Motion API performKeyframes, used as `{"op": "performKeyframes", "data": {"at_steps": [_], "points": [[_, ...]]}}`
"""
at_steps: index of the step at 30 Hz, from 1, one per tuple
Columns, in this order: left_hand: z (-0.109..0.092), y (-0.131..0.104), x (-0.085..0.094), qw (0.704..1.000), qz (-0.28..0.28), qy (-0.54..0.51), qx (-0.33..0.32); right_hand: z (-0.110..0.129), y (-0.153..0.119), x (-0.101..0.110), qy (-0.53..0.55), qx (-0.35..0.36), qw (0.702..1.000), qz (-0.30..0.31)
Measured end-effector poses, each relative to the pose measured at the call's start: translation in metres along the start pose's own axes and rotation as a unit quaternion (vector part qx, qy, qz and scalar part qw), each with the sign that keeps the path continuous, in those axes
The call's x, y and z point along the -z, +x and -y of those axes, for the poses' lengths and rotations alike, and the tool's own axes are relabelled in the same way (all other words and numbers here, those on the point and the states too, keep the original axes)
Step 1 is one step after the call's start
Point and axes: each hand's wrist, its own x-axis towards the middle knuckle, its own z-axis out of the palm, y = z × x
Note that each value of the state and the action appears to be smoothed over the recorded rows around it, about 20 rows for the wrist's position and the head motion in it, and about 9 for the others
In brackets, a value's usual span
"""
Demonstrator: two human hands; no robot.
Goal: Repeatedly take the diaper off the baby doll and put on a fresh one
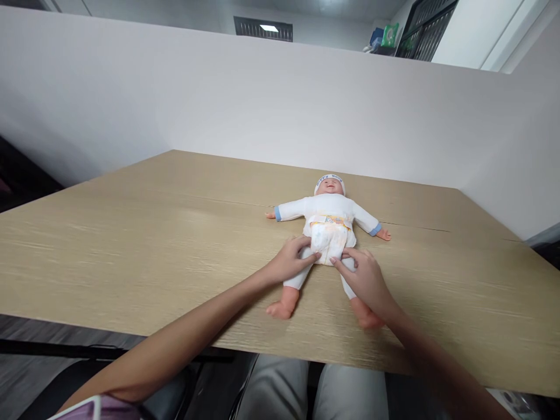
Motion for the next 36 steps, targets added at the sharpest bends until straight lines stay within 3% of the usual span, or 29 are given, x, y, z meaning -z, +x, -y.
{"op": "performKeyframes", "data": {"at_steps": [5,11,17,21,26,36], "points": [[-0.001,0.002,0.006,0.987,0.037,-0.138,0.074,-0.005,0.006,-0.002,0.086,-0.035,0.995,0.020],[0.002,0.001,0.018,0.940,0.059,-0.297,0.159,-0.009,0.008,-0.002,0.218,-0.094,0.970,0.044],[0.005,0.002,0.018,0.955,0.067,-0.257,0.133,-0.005,0.005,-0.003,0.120,-0.043,0.992,-0.013],[0.007,0.004,0.013,0.980,0.048,-0.172,0.090,-0.006,0.006,-0.007,0.094,-0.007,0.996,-0.010],[0.008,0.006,0.009,0.990,0.037,-0.115,0.075,-0.012,0.012,-0.010,0.125,-0.021,0.992,0.013],[0.000,0.004,0.005,0.971,0.024,-0.212,0.105,-0.013,0.014,-0.012,0.180,-0.025,0.983,0.031]]}}
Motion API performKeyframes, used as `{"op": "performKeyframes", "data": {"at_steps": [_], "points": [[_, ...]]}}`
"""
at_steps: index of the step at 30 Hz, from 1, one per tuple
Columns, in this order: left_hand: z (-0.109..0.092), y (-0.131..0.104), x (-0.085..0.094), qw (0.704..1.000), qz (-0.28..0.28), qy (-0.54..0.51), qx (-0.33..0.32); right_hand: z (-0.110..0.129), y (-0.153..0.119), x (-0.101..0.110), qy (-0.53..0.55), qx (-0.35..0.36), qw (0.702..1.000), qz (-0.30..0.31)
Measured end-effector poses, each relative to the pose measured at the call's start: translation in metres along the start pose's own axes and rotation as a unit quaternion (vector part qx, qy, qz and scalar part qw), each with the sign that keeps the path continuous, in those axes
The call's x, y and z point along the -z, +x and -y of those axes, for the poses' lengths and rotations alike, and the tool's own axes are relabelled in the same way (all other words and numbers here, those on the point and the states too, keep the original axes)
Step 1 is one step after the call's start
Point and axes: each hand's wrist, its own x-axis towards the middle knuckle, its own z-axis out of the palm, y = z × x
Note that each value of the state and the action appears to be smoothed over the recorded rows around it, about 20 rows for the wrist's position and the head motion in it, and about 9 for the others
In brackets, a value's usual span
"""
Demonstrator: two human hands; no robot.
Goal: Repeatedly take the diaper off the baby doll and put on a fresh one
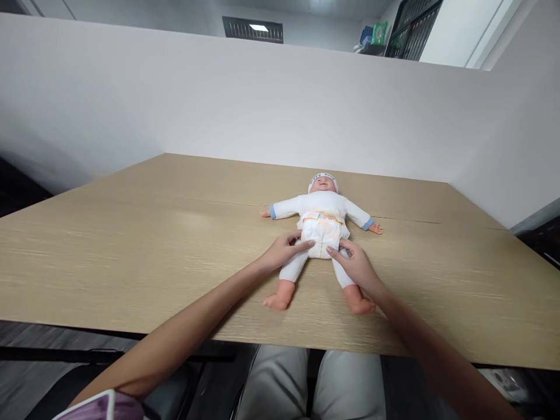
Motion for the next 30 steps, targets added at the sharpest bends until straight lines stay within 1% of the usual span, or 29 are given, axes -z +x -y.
{"op": "performKeyframes", "data": {"at_steps": [3,6,8,10,12,13,16,18,19,21,23,24,26,28,30], "points": [[0.002,-0.001,0.001,0.999,-0.004,-0.033,0.003,0.004,-0.003,0.007,-0.021,-0.003,1.000,-0.005],[0.008,0.001,0.002,0.999,-0.015,-0.037,0.015,0.009,-0.006,0.018,-0.037,-0.014,0.999,0.015],[0.011,0.002,0.002,0.999,-0.041,-0.027,0.015,0.012,-0.008,0.025,-0.032,-0.027,0.999,0.026],[0.012,0.001,0.002,0.997,-0.072,-0.011,0.001,0.015,-0.010,0.030,-0.034,-0.037,0.999,0.015],[0.008,-0.004,0.003,0.995,-0.091,0.017,-0.027,0.016,-0.010,0.032,-0.041,-0.036,0.999,0.000],[0.004,-0.007,0.005,0.994,-0.092,0.038,-0.041,0.015,-0.010,0.033,-0.037,-0.032,0.999,-0.006],[-0.008,-0.018,0.014,0.988,-0.072,0.111,-0.075,0.007,-0.004,0.038,0.004,-0.018,1.000,-0.020],[-0.014,-0.019,0.026,0.980,-0.064,0.160,-0.098,-0.003,0.007,0.044,-0.005,-0.004,0.998,-0.056],[-0.015,-0.017,0.032,0.973,-0.072,0.189,-0.114,-0.009,0.015,0.049,-0.037,0.010,0.996,-0.086],[-0.013,-0.004,0.046,0.948,-0.106,0.262,-0.147,-0.022,0.036,0.058,-0.139,0.059,0.977,-0.149],[-0.006,0.019,0.059,0.911,-0.152,0.346,-0.166,-0.034,0.062,0.064,-0.250,0.106,0.946,-0.179],[-0.001,0.033,0.065,0.892,-0.170,0.385,-0.165,-0.041,0.075,0.065,-0.293,0.116,0.933,-0.177],[0.010,0.059,0.074,0.863,-0.180,0.449,-0.143,-0.053,0.096,0.063,-0.345,0.107,0.919,-0.157],[0.023,0.078,0.080,0.854,-0.166,0.481,-0.110,-0.066,0.108,0.057,-0.361,0.089,0.919,-0.130],[0.034,0.088,0.084,0.853,-0.154,0.490,-0.092,-0.076,0.110,0.052,-0.355,0.089,0.924,-0.109]]}}
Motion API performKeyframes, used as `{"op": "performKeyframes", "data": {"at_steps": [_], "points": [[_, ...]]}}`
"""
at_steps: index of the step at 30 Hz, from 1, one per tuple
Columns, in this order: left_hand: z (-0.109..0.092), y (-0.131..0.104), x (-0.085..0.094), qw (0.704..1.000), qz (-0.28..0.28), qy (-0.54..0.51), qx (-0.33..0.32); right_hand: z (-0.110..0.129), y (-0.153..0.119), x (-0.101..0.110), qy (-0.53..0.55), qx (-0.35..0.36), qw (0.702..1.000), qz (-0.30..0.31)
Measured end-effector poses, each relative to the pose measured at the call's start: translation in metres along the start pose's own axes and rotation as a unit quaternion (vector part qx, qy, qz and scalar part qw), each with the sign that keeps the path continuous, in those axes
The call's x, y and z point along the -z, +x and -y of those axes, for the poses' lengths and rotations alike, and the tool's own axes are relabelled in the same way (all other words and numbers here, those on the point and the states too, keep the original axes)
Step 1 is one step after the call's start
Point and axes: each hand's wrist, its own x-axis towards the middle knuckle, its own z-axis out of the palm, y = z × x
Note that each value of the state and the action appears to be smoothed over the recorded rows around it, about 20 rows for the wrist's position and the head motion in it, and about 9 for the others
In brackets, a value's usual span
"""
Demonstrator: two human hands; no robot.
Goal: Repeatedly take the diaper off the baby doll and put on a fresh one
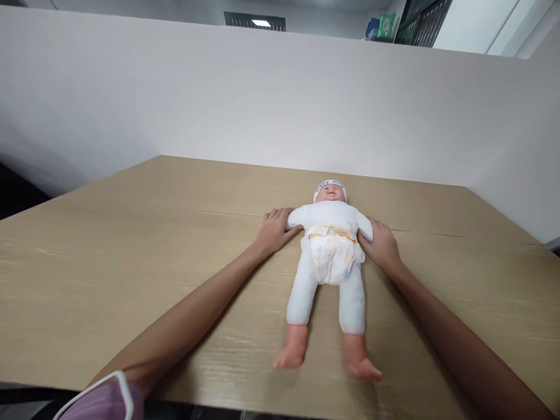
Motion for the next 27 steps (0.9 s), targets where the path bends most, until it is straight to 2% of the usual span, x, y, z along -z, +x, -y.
{"op": "performKeyframes", "data": {"at_steps": [5,9,12,16,19,22,25,27], "points": [[0.011,-0.002,-0.008,1.000,-0.008,0.009,0.004,-0.004,-0.012,-0.006,0.019,0.002,1.000,-0.006],[0.004,-0.002,-0.004,0.999,0.000,0.022,0.024,0.008,-0.011,0.001,0.040,-0.034,0.999,0.000],[-0.013,-0.004,0.008,0.997,0.006,-0.013,0.071,0.028,-0.010,0.014,0.052,-0.091,0.994,0.032],[-0.045,-0.023,0.041,0.976,0.014,-0.121,0.178,0.053,-0.021,0.046,0.111,-0.160,0.979,0.068],[-0.074,-0.058,0.071,0.964,0.003,-0.185,0.191,0.057,-0.043,0.074,0.187,-0.161,0.966,0.077],[-0.107,-0.116,0.085,0.958,-0.020,-0.233,0.166,0.054,-0.070,0.104,0.250,-0.137,0.955,0.084],[-0.141,-0.193,0.076,0.943,-0.036,-0.295,0.148,0.054,-0.101,0.138,0.291,-0.100,0.946,0.104],[-0.160,-0.250,0.063,0.934,-0.006,-0.327,0.146,0.058,-0.125,0.164,0.306,-0.067,0.940,0.133]]}}
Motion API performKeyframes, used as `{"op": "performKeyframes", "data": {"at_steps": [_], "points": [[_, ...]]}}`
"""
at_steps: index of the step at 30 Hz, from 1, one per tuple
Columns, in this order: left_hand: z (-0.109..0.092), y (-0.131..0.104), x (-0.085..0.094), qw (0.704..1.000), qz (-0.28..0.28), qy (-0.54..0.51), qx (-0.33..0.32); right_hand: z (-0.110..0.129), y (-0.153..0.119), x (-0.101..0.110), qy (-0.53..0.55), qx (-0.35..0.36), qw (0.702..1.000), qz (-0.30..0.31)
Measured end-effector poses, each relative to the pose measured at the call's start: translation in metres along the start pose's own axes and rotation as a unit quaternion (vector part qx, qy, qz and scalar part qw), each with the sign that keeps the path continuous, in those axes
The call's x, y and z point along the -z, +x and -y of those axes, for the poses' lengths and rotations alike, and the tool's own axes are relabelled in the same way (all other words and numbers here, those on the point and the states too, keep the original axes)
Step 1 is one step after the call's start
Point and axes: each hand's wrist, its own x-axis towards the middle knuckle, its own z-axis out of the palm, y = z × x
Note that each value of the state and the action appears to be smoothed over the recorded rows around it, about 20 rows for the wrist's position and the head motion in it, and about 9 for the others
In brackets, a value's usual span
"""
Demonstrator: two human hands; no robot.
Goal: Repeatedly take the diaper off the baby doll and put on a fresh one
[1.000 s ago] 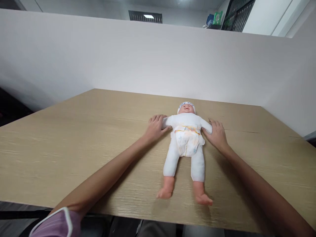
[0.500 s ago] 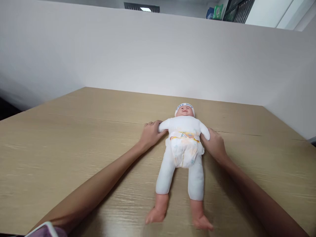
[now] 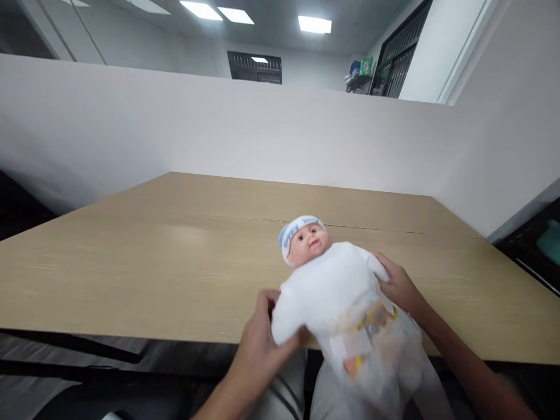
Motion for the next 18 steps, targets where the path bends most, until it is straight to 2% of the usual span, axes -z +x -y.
{"op": "performKeyframes", "data": {"at_steps": [2,4,7,9,12,18], "points": [[0.013,-0.053,-0.013,0.999,0.044,-0.008,0.018,0.014,-0.033,0.009,0.005,0.010,0.999,0.053],[0.024,-0.094,-0.019,0.995,0.091,0.012,0.046,0.025,-0.067,0.014,-0.001,0.007,0.994,0.109],[0.034,-0.123,-0.020,0.992,0.109,0.025,0.065,0.036,-0.113,0.008,-0.020,0.007,0.985,0.171],[0.037,-0.123,-0.019,0.991,0.112,0.032,0.069,0.038,-0.136,-0.003,-0.031,0.011,0.980,0.195],[0.043,-0.109,-0.018,0.986,0.137,0.067,0.071,0.028,-0.160,-0.030,-0.056,0.006,0.974,0.218],[0.052,-0.076,-0.028,0.979,0.167,0.109,0.033,-0.029,-0.174,-0.096,-0.083,-0.034,0.976,0.199]]}}
